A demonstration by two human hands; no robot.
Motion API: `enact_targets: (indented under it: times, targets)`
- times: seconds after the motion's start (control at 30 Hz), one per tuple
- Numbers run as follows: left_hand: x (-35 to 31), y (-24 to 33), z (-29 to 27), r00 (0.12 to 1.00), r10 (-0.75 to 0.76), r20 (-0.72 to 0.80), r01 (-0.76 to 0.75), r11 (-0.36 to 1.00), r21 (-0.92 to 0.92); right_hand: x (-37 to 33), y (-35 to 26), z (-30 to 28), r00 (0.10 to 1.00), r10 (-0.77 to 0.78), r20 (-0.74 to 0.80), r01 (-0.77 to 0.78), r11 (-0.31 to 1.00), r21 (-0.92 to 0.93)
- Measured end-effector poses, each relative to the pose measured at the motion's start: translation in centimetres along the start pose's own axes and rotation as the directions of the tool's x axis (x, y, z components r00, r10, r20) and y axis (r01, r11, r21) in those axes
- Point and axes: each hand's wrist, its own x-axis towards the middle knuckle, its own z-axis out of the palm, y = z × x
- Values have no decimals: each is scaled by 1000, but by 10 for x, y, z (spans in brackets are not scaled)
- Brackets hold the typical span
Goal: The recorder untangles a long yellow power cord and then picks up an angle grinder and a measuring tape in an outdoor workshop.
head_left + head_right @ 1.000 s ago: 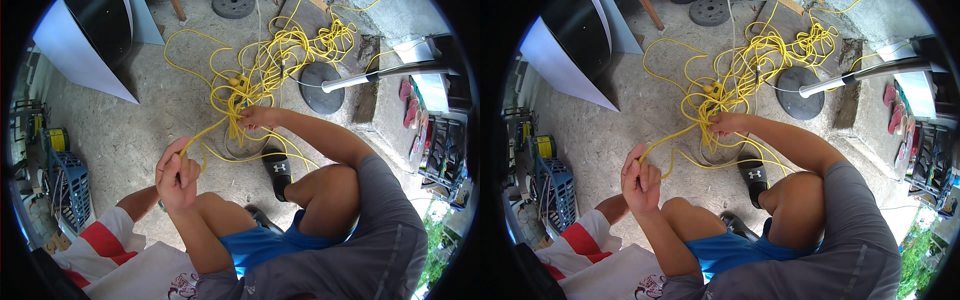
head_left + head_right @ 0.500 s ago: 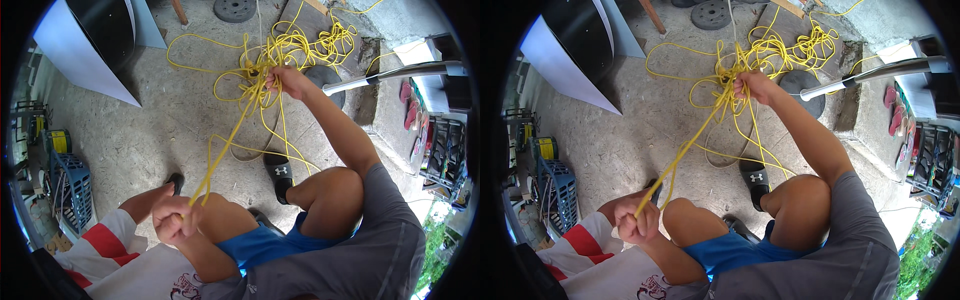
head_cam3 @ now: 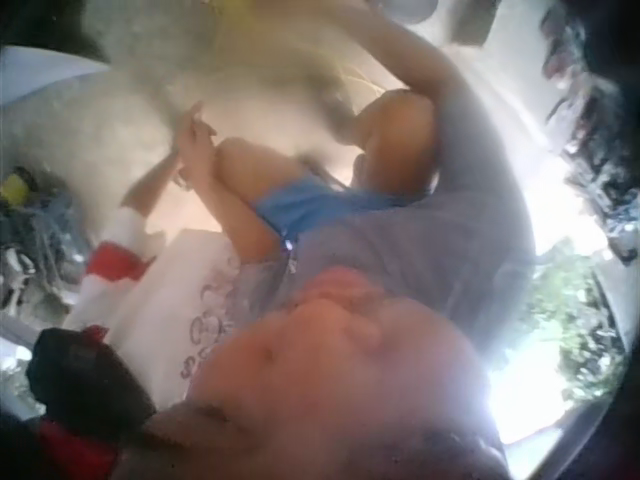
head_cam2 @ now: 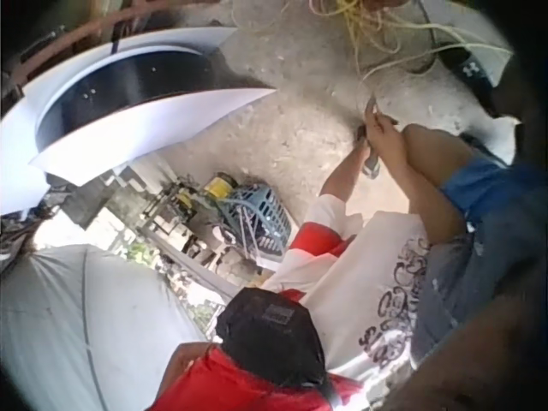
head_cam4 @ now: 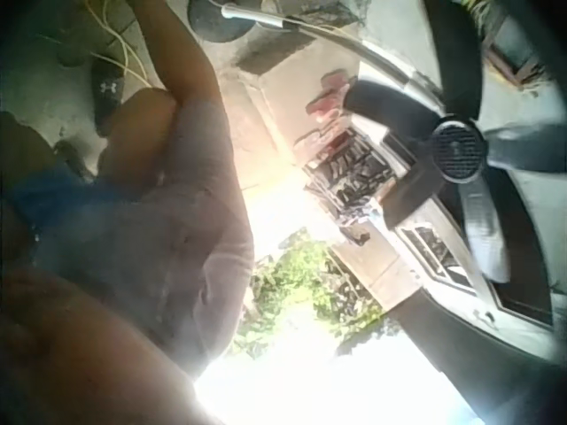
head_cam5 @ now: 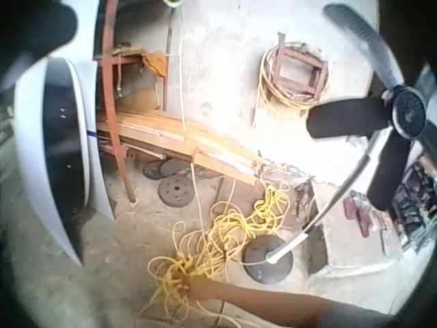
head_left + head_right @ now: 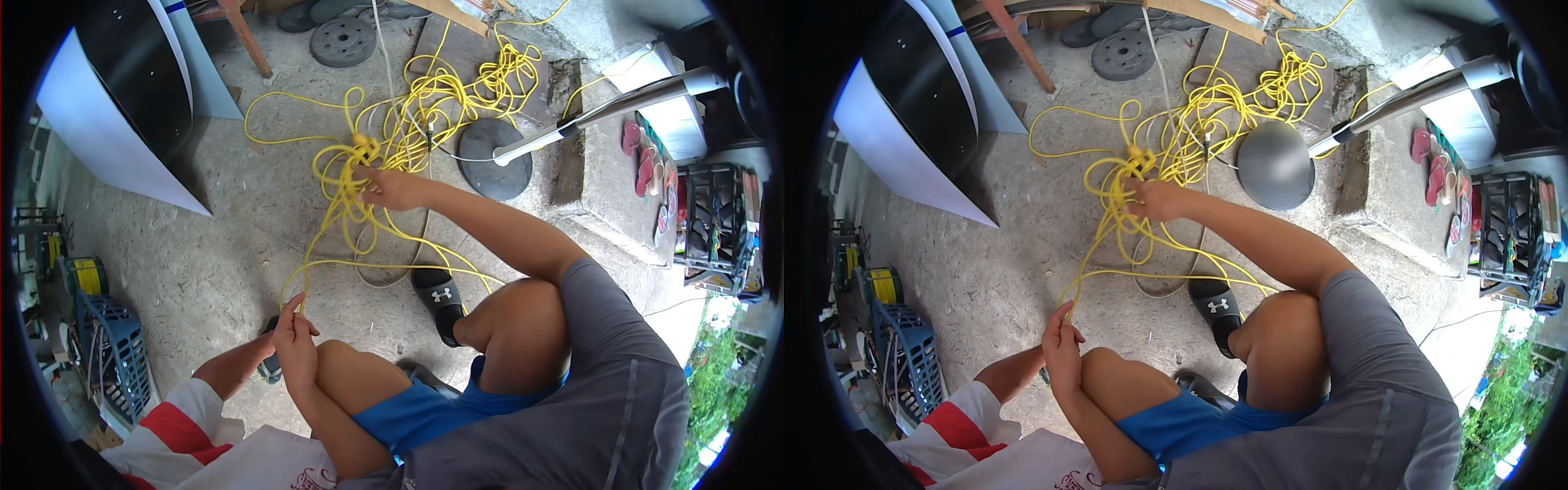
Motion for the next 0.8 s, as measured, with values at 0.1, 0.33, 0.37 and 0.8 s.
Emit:
enact_targets:
  times: [0.1, 0.33, 0.37, 0.8]
  targets:
    - [23, -24, 21, 992, -53, 113, 41, 994, 102, -26, 21, -20, 994, 111, -3, -111, 987, -114]
    - [18, -13, 4, 978, -122, 172, 60, 943, 326, -36, 41, -8, 990, 68, 123, -56, 993, -99]
    - [20, -16, 4, 979, -123, 165, 63, 942, 330, -37, 55, -6, 987, 100, 126, -76, 980, -182]
    - [16, -6, 14, 959, -113, 260, 17, 938, 345, -36, 114, -4, 959, 265, 106, -262, 964, -36]
